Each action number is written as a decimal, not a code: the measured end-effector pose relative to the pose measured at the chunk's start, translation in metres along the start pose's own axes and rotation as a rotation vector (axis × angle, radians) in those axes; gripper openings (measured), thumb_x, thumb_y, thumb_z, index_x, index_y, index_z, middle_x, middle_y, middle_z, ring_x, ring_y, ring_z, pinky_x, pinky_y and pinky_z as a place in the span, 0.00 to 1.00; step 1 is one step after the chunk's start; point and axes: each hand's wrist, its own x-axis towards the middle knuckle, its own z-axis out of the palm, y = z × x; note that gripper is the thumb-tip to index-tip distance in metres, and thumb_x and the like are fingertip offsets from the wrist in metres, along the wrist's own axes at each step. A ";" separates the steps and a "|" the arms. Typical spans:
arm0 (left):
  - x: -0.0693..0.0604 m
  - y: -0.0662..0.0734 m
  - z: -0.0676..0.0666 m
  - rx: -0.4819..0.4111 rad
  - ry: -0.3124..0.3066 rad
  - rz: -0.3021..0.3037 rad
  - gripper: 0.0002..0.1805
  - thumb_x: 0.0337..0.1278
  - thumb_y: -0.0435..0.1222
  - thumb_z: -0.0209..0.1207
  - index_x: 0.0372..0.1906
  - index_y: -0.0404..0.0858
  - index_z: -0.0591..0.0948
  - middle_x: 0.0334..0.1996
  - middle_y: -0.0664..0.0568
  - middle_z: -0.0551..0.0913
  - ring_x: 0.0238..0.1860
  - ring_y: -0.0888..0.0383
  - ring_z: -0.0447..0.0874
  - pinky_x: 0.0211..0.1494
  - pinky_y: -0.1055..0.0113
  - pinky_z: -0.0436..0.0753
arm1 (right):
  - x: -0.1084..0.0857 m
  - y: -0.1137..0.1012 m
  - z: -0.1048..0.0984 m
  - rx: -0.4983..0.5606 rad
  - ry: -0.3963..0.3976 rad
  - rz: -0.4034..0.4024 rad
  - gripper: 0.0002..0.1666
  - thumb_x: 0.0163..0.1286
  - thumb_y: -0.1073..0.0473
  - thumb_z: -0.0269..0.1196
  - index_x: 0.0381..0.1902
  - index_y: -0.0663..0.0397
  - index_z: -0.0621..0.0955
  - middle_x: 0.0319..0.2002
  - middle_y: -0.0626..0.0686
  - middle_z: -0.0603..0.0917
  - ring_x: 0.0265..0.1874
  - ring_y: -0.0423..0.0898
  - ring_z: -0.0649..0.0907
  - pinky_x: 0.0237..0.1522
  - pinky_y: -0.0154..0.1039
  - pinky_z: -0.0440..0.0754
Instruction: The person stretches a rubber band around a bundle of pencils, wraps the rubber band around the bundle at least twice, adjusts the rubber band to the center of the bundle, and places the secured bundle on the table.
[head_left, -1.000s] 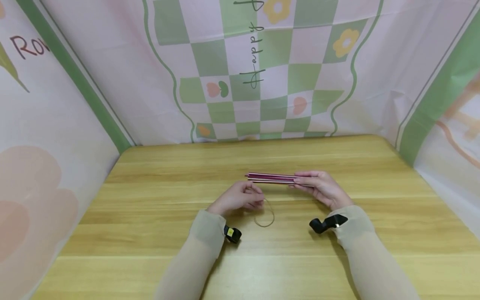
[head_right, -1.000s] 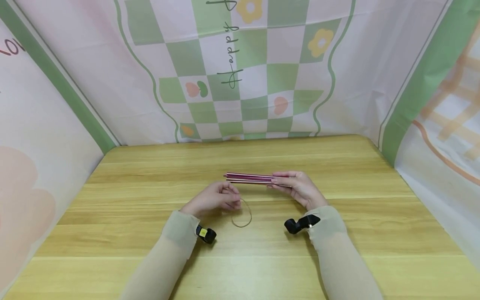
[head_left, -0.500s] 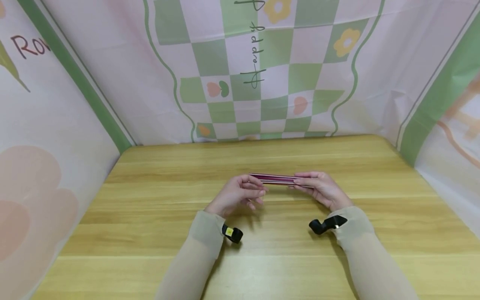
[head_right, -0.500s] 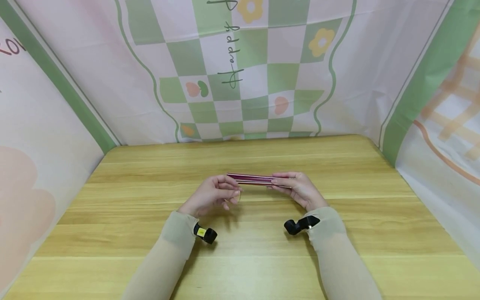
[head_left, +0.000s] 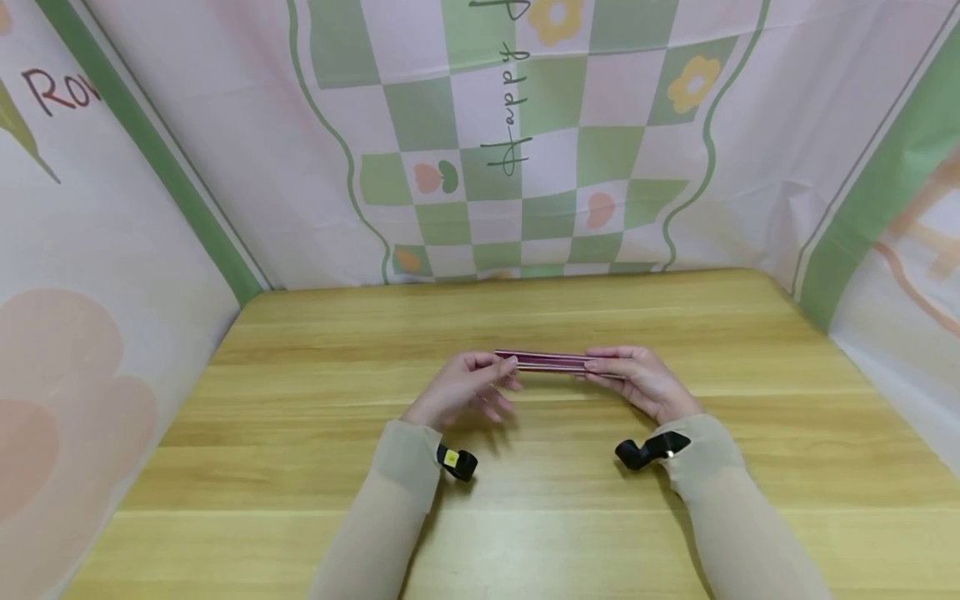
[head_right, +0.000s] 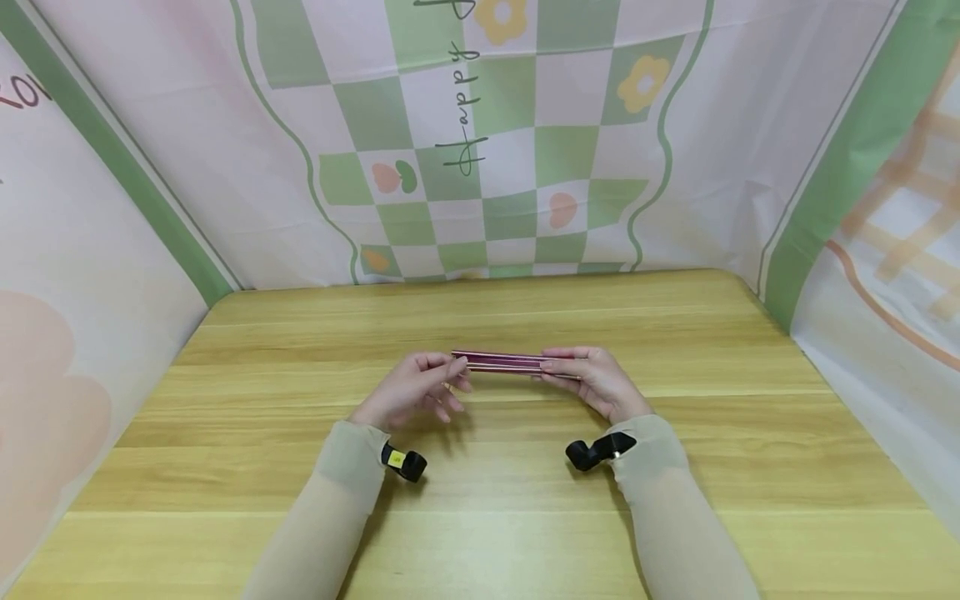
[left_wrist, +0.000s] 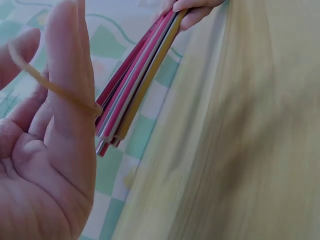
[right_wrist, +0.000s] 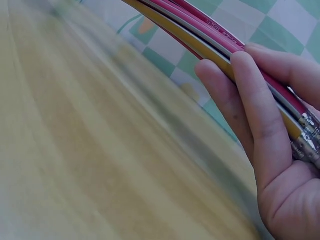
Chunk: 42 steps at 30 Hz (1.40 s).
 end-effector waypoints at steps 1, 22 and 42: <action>0.000 0.000 -0.001 -0.002 0.007 0.005 0.22 0.68 0.47 0.60 0.51 0.31 0.80 0.46 0.38 0.86 0.32 0.51 0.89 0.30 0.63 0.88 | 0.000 0.001 0.000 -0.008 0.002 0.003 0.14 0.67 0.77 0.59 0.41 0.59 0.87 0.41 0.58 0.88 0.39 0.50 0.90 0.47 0.34 0.86; 0.004 -0.012 -0.017 0.057 0.256 0.079 0.30 0.56 0.37 0.70 0.63 0.34 0.75 0.61 0.42 0.75 0.45 0.57 0.81 0.45 0.63 0.88 | -0.002 0.003 -0.002 -0.014 -0.021 0.024 0.13 0.67 0.76 0.59 0.46 0.63 0.84 0.43 0.59 0.87 0.41 0.52 0.90 0.48 0.33 0.86; 0.021 -0.020 0.015 0.054 0.188 0.189 0.36 0.55 0.33 0.69 0.69 0.34 0.68 0.68 0.42 0.74 0.67 0.48 0.73 0.68 0.57 0.76 | -0.002 0.006 -0.002 -0.040 -0.054 0.011 0.15 0.69 0.77 0.57 0.45 0.60 0.85 0.42 0.57 0.88 0.41 0.52 0.89 0.48 0.34 0.86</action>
